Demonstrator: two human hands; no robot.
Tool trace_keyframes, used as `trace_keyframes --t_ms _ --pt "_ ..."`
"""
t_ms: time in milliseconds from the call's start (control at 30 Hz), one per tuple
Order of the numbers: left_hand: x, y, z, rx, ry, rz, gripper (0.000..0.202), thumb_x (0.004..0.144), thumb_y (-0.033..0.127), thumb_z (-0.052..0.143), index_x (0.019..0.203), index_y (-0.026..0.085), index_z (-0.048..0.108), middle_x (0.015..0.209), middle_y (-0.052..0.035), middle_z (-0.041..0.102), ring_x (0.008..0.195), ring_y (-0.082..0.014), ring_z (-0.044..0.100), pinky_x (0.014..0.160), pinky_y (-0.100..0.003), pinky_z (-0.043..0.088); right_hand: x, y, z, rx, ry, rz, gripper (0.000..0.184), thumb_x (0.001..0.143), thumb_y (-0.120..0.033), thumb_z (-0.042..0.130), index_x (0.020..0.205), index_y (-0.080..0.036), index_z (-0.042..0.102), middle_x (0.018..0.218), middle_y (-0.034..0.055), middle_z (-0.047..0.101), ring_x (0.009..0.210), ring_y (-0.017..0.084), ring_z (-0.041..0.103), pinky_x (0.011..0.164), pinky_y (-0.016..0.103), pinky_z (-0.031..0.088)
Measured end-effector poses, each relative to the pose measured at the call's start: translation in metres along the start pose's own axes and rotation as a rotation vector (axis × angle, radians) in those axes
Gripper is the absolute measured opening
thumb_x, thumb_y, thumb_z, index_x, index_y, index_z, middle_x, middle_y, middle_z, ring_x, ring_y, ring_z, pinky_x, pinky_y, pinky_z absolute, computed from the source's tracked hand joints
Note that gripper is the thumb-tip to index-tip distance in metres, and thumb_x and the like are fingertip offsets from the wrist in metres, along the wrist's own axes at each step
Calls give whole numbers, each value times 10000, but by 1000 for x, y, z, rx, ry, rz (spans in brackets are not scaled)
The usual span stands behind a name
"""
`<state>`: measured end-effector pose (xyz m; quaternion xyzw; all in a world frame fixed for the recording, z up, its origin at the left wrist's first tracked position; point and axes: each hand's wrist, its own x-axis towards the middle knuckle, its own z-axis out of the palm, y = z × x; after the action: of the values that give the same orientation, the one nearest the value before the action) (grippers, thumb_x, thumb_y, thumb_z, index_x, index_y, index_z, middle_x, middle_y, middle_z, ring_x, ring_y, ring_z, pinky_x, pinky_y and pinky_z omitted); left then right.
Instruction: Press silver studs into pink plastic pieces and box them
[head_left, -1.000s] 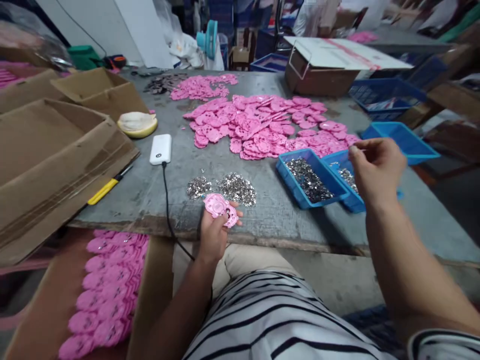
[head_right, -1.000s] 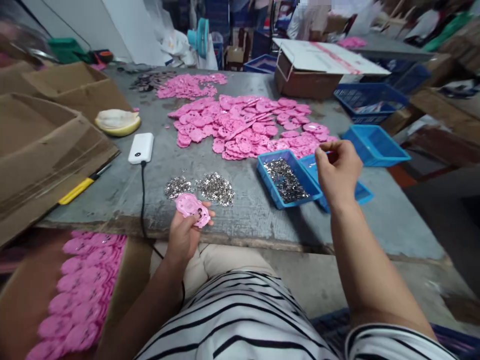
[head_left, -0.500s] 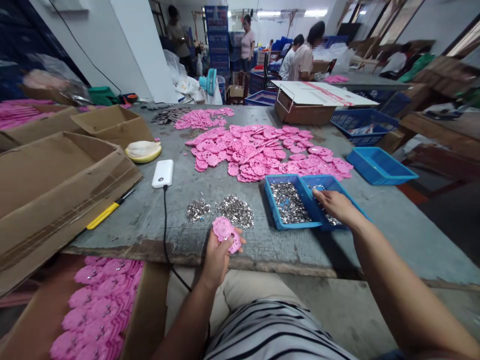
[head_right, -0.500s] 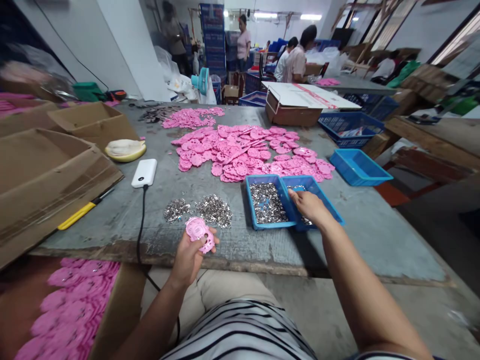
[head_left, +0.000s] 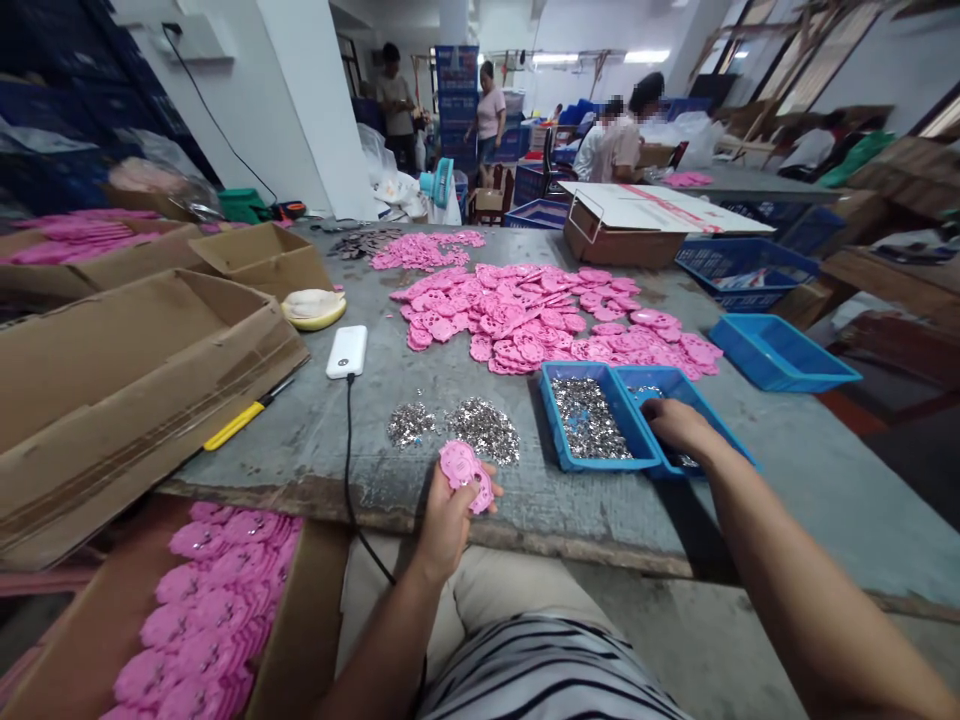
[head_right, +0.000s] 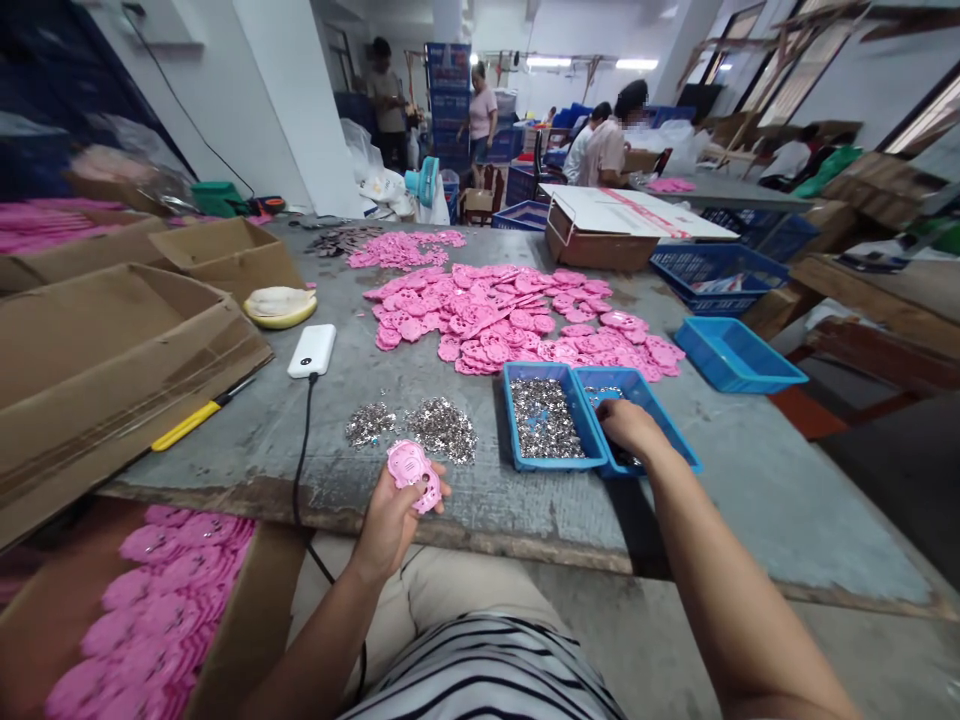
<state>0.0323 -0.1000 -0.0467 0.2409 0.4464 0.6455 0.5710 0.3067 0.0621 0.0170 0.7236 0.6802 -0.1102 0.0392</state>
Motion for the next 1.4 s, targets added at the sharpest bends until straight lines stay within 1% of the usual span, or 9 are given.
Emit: trace_keyframes --t_ms 300,433,567,767,900,1000,1133,1267,1400 --pt "1 2 -1 3 -12 -3 362 651 277 686 951 184 508 841 -31 662 659 -154 638 518 -235 464 -12 -25 7 -83 13 -6 253 780 -168 484 870 -208 716 922 132 734 813 249 686 575 277 413" --pt "0 2 -2 -2 2 -15 386 644 284 691 966 185 504 856 -34 662 655 -156 637 517 -241 464 -13 -31 4 -118 22 -21 268 814 -177 460 917 -195 707 976 150 729 875 270 683 609 290 420" --pt "0 1 -2 -3 5 -13 371 648 271 686 958 182 502 855 -37 663 648 -153 631 518 -243 463 -15 -29 -4 -115 83 7 268 842 -193 445 943 -162 691 1010 174 719 938 296 668 634 299 420" --pt "0 2 -1 0 -5 -14 373 644 279 689 951 187 497 837 -33 663 641 -146 626 522 -236 461 -23 -26 -11 10 187 68 181 797 -166 475 793 -181 654 877 132 723 824 268 663 596 287 399" --pt "0 2 -2 7 -8 -18 359 653 271 678 952 190 496 833 -30 665 647 -148 629 523 -235 461 -26 -30 -11 215 277 24 84 740 -194 533 670 -216 575 756 68 698 717 222 628 596 280 394" --pt "-1 2 -1 1 -6 -10 355 653 258 679 951 187 500 829 -28 664 637 -143 624 527 -235 461 -34 -44 -6 450 283 -130 93 704 -211 566 621 -220 523 675 26 658 636 178 583 598 272 399" --pt "-1 3 -1 -24 -7 -8 386 640 269 713 951 186 499 805 -17 649 623 -141 617 509 -232 458 -62 -79 15 726 90 -541 82 708 -212 574 641 -210 526 634 -14 617 594 143 549 578 252 418" --pt "-1 2 0 -52 32 -14 453 602 298 780 937 191 495 776 4 617 596 -124 589 467 -211 429 -95 -121 45 686 -37 -874 123 747 -99 567 688 -205 547 679 -21 619 630 130 558 603 243 420" --pt "0 0 0 -116 87 -20 504 551 278 825 938 188 514 755 19 590 594 -99 548 449 -186 407 -105 -142 65 587 11 -992 185 762 -21 546 716 -200 532 733 5 611 682 140 577 616 241 418"
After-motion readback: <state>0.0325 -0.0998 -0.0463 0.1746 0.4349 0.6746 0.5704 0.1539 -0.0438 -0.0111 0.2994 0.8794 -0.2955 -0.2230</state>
